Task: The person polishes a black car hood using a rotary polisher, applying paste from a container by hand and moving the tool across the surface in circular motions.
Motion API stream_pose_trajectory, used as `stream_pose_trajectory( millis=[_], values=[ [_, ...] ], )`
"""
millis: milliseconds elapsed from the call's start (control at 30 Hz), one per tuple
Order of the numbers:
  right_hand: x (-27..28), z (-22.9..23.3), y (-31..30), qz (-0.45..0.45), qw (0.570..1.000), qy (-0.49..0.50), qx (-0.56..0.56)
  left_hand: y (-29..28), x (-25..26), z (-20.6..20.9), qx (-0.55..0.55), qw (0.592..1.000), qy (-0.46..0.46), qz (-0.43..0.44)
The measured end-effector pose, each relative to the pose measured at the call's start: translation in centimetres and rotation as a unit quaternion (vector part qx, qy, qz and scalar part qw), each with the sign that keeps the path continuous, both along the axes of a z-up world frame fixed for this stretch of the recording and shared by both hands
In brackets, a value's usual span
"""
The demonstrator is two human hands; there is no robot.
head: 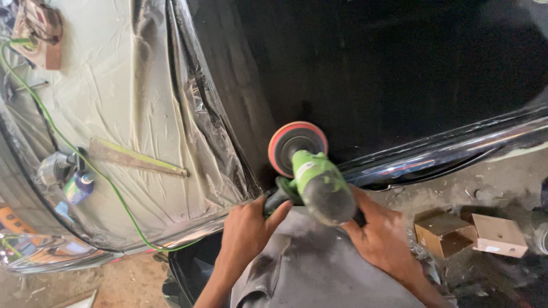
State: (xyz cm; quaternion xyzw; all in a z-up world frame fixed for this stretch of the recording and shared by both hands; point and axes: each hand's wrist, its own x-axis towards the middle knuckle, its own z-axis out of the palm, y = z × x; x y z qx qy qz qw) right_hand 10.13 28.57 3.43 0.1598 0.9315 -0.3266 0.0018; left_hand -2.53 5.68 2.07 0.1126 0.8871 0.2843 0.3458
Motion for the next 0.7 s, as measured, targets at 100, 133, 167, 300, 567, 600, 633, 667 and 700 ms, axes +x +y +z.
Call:
stream_pose_trajectory(
  millis=[100, 133, 167, 300, 567, 600, 633, 667, 700],
  values=[
    [-1.9, 0.1, -2.3, 0.052, 0.997, 0.002, -0.057, -3.0, 1.2, -0.1, -0.053, 0.998, 0.012, 0.029],
    [-2.4, 0.1, -2.8, 0.075, 0.994, -0.016, -0.072, -3.8, 1.5, -0.1, -0.059, 0.997, 0.015, 0.041],
    [-2.8, 0.2, -3.0, 0.099, 0.991, -0.034, -0.087, -4.3, 1.7, -0.2, -0.067, 0.996, 0.017, 0.053],
    [-3.4, 1.3, -2.5, 0.087, 0.991, -0.073, -0.066, -3.9, 1.7, -0.1, -0.044, 0.997, 0.013, 0.058],
    [-1.8, 3.2, 3.1, -0.008, 0.995, -0.099, 0.003, 2.8, 0.2, 2.0, 0.013, 1.0, -0.028, -0.004],
    [-1.5, 3.3, 3.7, -0.023, 0.995, -0.098, 0.001, 3.6, 0.1, 2.2, 0.025, 0.999, -0.023, -0.011],
    [-1.2, 3.4, 4.3, -0.037, 0.995, -0.096, -0.001, 4.4, 0.0, 2.3, 0.038, 0.999, -0.018, -0.017],
    [-0.9, 3.6, 4.9, -0.05, 0.994, -0.094, -0.003, 5.2, -0.1, 2.5, 0.05, 0.998, -0.012, -0.023],
    [-0.7, 3.8, 5.6, -0.048, 0.995, -0.091, -0.006, 5.8, -0.2, 2.7, 0.058, 0.998, -0.015, -0.025]
  ],
)
